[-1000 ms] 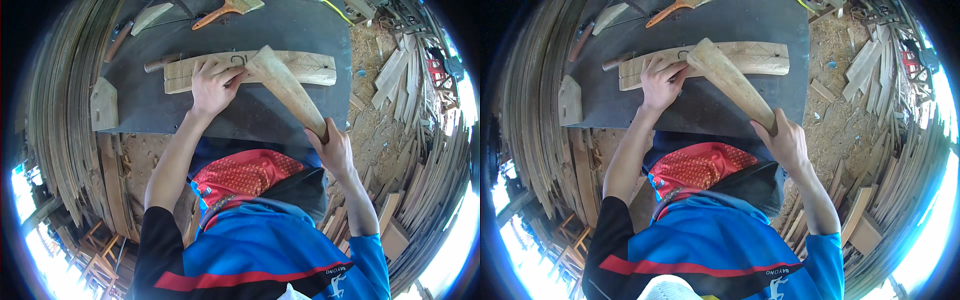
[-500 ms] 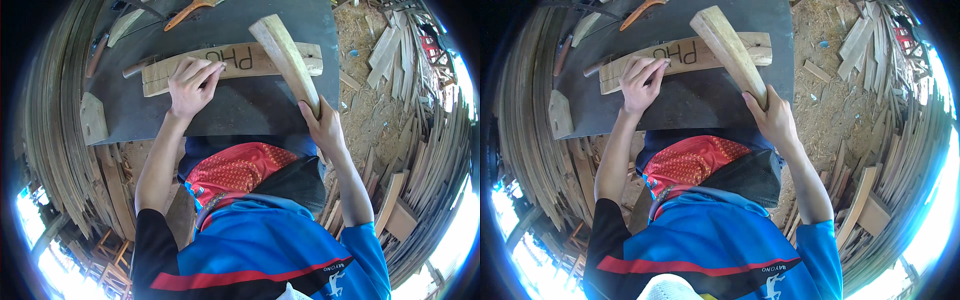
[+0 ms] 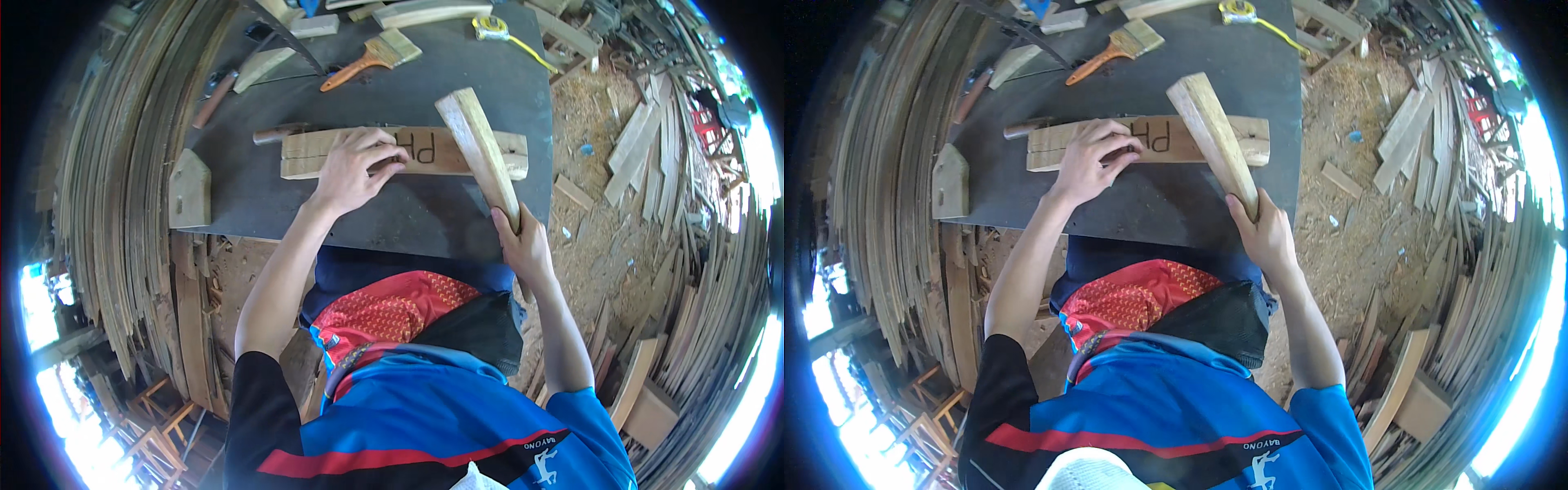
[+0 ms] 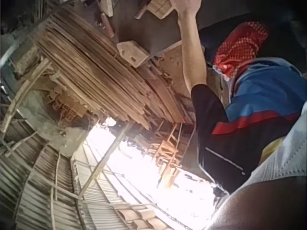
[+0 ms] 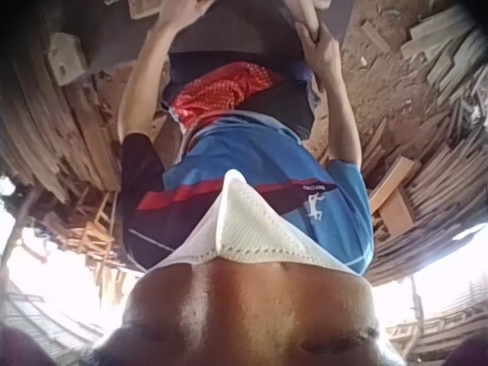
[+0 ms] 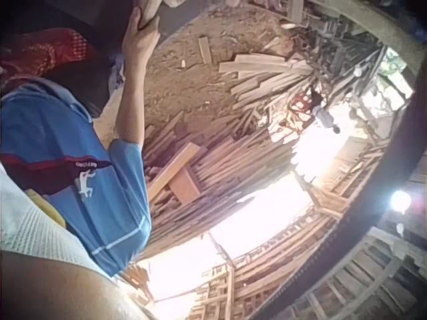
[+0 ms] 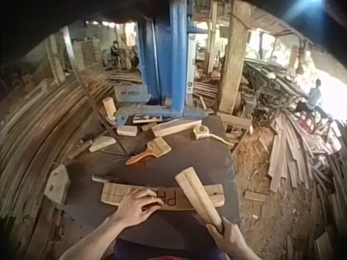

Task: Carving letters into a wooden plank and shaping a wooden block using hand tools.

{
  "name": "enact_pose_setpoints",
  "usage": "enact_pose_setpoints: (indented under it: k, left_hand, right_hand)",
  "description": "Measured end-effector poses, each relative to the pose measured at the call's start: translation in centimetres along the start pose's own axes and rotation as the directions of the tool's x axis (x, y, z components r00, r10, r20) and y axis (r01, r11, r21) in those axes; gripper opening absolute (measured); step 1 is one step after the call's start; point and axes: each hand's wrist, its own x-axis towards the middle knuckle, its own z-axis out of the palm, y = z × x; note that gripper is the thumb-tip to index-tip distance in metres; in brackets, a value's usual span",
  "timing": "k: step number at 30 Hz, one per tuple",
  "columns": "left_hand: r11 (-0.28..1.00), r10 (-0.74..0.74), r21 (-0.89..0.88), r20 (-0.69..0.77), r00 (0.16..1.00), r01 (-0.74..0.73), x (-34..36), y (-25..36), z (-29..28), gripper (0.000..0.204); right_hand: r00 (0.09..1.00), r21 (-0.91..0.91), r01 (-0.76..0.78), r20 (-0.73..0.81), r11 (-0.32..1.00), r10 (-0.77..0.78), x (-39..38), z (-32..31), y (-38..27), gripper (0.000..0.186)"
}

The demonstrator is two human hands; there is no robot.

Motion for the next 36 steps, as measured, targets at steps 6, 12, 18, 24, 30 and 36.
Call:
enact_pose_setpoints:
  k: [6,12,18,24,30,36]
  left_hand:
    - [0.997,0.019,0.075,0.057,0.998,-0.023,-1.8,0.3,0.7,0.015]
    - [0.961,-0.125,-0.247,0.006,0.992,0.122,-1.6,-1.5,0.6,0.012]
    - [0.856,-0.329,-0.419,0.007,0.944,0.302,-0.5,-1.7,0.2,0.029]
    - [0.817,-0.355,-0.49,-0.013,0.935,0.304,-1.2,-1.4,0.5,0.034]
    - [0.748,-0.467,-0.493,0.084,0.88,0.444,-0.8,-1.0,-0.4,0.035]
    - [0.674,-0.485,-0.651,-0.033,0.874,0.35,-0.7,-1.5,-0.1,0.034]
  right_hand:
    - [1.0,0.012,0.031,-0.002,0.999,-0.031,0.0,0.6,1.7,0.051]
    - [0.998,0.01,0.065,-0.014,0.998,-0.065,-0.3,0.7,0.8,0.051]
    - [0.999,0.02,0.046,-0.025,0.999,-0.045,0.5,0.5,1.3,0.052]
    - [0.977,0.256,-0.157,0.179,0.954,0.113,0.4,-0.7,0.1,0.05]
    - [0.961,0.331,-0.203,0.249,0.921,0.122,0.4,-1.2,0.5,0.053]
    - [0.96,0.294,-0.23,0.223,0.928,0.167,0.5,-1.1,0.1,0.054]
